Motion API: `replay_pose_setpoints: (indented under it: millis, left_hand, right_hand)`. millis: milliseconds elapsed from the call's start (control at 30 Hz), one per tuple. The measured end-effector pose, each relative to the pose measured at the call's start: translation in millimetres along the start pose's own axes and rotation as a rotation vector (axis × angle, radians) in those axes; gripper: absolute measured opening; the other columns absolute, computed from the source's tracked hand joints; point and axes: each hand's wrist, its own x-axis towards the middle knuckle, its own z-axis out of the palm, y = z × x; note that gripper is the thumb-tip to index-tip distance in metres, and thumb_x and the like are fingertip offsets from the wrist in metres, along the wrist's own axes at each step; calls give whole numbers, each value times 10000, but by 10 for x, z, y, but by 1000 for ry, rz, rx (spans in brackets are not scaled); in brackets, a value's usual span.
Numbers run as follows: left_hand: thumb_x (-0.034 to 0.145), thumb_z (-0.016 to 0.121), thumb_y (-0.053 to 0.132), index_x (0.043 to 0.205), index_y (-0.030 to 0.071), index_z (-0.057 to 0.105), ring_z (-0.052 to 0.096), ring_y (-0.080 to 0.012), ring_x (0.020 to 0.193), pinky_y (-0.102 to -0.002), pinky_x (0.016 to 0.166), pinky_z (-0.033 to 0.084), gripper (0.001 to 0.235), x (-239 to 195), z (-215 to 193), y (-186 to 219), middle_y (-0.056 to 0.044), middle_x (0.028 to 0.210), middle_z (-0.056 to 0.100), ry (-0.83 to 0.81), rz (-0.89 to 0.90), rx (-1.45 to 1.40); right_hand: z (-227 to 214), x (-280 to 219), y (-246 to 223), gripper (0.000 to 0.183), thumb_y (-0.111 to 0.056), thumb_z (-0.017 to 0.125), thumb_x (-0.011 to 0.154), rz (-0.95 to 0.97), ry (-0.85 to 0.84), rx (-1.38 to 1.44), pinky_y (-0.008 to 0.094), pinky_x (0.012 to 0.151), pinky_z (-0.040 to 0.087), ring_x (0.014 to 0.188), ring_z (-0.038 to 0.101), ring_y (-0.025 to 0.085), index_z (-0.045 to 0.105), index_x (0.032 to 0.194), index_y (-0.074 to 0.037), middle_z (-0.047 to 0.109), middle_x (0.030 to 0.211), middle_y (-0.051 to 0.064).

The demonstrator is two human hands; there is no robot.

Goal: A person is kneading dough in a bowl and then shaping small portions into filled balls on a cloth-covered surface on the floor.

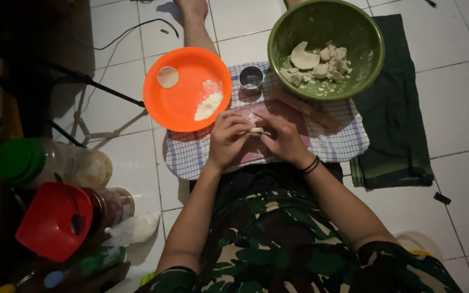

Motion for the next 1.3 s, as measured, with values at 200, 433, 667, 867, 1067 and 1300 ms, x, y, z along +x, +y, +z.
replay_pose_setpoints:
  millis: [200, 433, 667, 867, 1067, 1300]
  left_hand:
    - [849, 826, 92, 997, 135, 806, 658, -307, 1041, -412, 950, 532, 156, 25, -24, 42, -44, 955, 766, 13, -49, -1]
    - [819, 846, 91, 955, 164, 822, 652, -278, 1012, -379, 945, 536, 156, -18, 36, 29, -21, 892, 763, -16, -59, -35]
    - [842, 840, 115, 947, 154, 813, 670, -252, 985, -360, 866, 569, 116, 22, -5, 86, -20, 876, 757, 6, -112, -44]
    - [853, 858, 159, 950, 145, 803, 678, -268, 998, -365, 869, 573, 113, 67, -19, 114, -24, 897, 762, 36, -77, -33]
    - [839, 869, 171, 928, 145, 796, 691, -277, 998, -365, 850, 583, 118, 62, -2, 151, -19, 878, 764, 38, -88, -14]
    - [833, 868, 179, 950, 149, 787, 696, -278, 986, -381, 876, 572, 145, -117, 17, -46, -15, 897, 754, 17, -82, 58]
  right_hand:
    - [2, -21, 58, 574, 29, 818, 734, 39, 54, 18, 473, 831, 588, 897, 740, 365, 719, 1290, -70, 769, 966, 133]
    - [33, -18, 105, 695, 29, 828, 700, -37, -5, -65, 506, 836, 553, 883, 724, 340, 664, 1370, -53, 768, 896, 95]
    - [74, -25, 144, 611, 22, 838, 735, -103, 19, -97, 491, 956, 511, 958, 721, 352, 685, 1325, -20, 768, 957, 128]
    - [-12, 115, -66, 639, 6, 817, 762, -73, -20, -47, 529, 857, 544, 942, 708, 410, 630, 1373, -11, 742, 982, 178]
    - [10, 3, 61, 608, 24, 826, 753, -99, -3, -85, 514, 862, 560, 891, 713, 416, 665, 1339, -7, 740, 930, 181]
    - [42, -4, 86, 498, 24, 814, 775, -188, 12, -140, 504, 784, 554, 842, 703, 390, 701, 1259, 7, 737, 931, 167]
